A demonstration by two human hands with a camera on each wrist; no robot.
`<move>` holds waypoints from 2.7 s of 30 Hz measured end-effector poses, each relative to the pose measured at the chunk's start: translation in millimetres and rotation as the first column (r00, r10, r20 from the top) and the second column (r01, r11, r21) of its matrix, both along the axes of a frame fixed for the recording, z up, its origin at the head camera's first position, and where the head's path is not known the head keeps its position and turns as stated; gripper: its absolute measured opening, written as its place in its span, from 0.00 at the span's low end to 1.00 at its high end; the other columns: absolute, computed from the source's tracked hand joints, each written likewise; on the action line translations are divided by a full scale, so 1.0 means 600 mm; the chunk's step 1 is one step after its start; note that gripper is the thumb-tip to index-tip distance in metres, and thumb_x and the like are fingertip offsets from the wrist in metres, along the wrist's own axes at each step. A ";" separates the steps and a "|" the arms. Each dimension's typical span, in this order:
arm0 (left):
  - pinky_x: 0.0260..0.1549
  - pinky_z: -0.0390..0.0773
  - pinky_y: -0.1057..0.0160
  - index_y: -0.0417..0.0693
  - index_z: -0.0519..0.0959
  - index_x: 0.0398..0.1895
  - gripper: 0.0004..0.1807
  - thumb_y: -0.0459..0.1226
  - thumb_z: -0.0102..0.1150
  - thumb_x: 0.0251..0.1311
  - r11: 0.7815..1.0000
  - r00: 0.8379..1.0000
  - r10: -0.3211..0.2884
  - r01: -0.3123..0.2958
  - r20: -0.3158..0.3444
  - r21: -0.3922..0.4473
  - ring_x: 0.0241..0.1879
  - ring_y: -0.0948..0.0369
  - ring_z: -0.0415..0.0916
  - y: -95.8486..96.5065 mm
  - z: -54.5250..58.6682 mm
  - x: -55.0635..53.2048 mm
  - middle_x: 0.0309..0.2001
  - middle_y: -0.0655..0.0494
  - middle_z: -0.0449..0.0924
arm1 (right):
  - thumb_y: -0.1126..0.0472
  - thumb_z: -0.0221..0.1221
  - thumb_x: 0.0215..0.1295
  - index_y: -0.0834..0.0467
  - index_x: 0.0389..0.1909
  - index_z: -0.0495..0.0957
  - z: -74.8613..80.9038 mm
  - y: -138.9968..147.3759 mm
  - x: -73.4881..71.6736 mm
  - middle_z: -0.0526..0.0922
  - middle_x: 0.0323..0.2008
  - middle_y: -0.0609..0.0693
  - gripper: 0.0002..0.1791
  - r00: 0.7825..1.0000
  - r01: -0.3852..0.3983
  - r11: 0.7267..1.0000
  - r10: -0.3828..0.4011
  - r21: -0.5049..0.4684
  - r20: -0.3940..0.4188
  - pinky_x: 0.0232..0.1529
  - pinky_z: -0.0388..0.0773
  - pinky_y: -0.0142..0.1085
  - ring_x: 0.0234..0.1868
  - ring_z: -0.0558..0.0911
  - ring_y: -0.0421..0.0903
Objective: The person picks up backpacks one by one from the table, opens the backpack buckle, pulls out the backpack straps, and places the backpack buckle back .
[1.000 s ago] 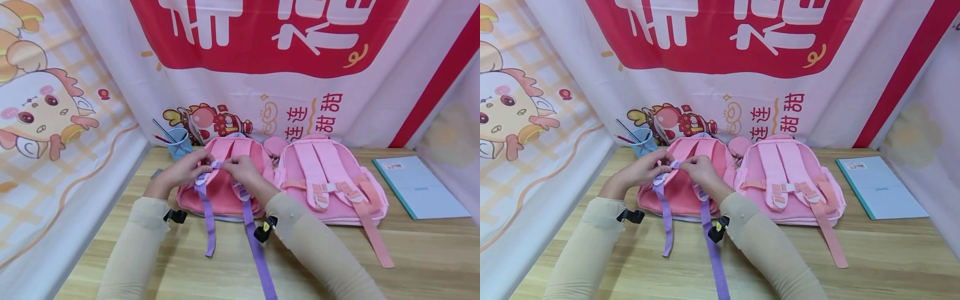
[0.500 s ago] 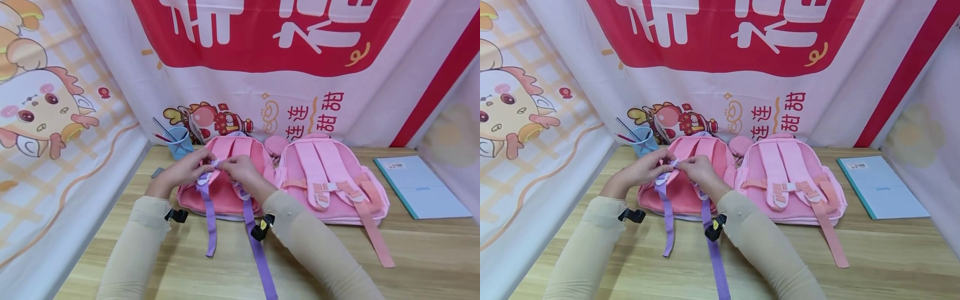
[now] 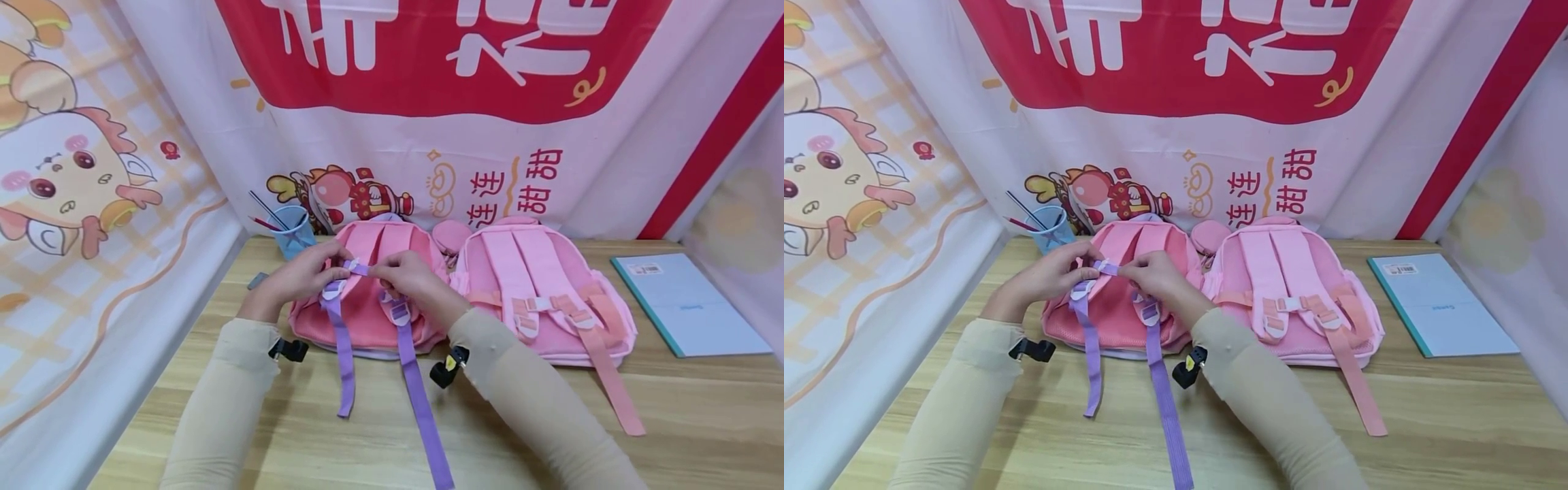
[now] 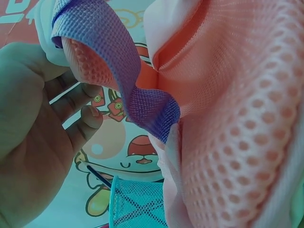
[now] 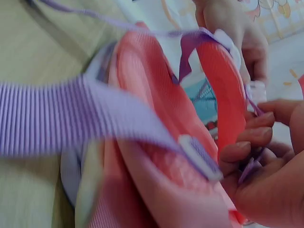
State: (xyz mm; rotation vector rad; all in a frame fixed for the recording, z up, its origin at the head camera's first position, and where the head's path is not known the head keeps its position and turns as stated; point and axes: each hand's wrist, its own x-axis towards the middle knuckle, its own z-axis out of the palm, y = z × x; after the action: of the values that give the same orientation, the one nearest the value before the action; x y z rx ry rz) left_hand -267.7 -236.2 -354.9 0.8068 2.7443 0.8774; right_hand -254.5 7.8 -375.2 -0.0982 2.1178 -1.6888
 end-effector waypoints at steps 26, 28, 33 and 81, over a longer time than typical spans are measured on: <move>0.63 0.78 0.46 0.47 0.80 0.59 0.12 0.36 0.64 0.76 0.999 0.999 -0.037 0.037 -0.015 0.000 0.56 0.52 0.77 0.007 -0.001 -0.003 0.54 0.49 0.82 | 0.52 0.65 0.78 0.55 0.46 0.89 0.013 -0.013 0.003 0.73 0.20 0.46 0.11 0.997 -0.021 0.999 0.023 0.040 -0.067 0.28 0.69 0.37 0.22 0.71 0.43; 0.64 0.78 0.46 0.47 0.80 0.59 0.12 0.35 0.64 0.76 0.999 0.999 -0.038 0.038 -0.014 -0.004 0.56 0.52 0.77 0.009 0.000 -0.003 0.54 0.50 0.82 | 0.52 0.65 0.78 0.54 0.48 0.90 0.014 -0.016 0.003 0.74 0.19 0.46 0.11 0.997 -0.020 0.998 0.025 0.068 -0.075 0.27 0.69 0.36 0.22 0.72 0.43; 0.62 0.79 0.47 0.47 0.80 0.58 0.12 0.34 0.65 0.75 0.999 0.998 -0.052 0.052 -0.017 -0.016 0.54 0.52 0.77 0.013 -0.004 -0.003 0.52 0.51 0.82 | 0.56 0.65 0.78 0.56 0.49 0.90 0.011 -0.023 0.000 0.75 0.20 0.45 0.10 0.991 -0.035 0.991 0.051 0.132 -0.121 0.25 0.69 0.33 0.22 0.72 0.41; 0.61 0.81 0.47 0.53 0.82 0.54 0.11 0.38 0.69 0.73 0.998 0.999 -0.028 0.029 0.028 -0.058 0.52 0.54 0.78 0.006 -0.006 -0.002 0.51 0.55 0.83 | 0.61 0.59 0.80 0.63 0.35 0.81 0.027 -0.030 0.008 0.72 0.20 0.47 0.12 0.997 0.024 0.992 -0.015 -0.127 0.076 0.23 0.70 0.32 0.18 0.69 0.41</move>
State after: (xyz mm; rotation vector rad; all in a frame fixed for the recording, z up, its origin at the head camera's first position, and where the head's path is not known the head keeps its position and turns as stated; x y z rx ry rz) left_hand -268.7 -232.9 -358.7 0.8150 2.7145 0.7931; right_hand -249.9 -10.1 -359.3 -0.0513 1.9620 -1.8103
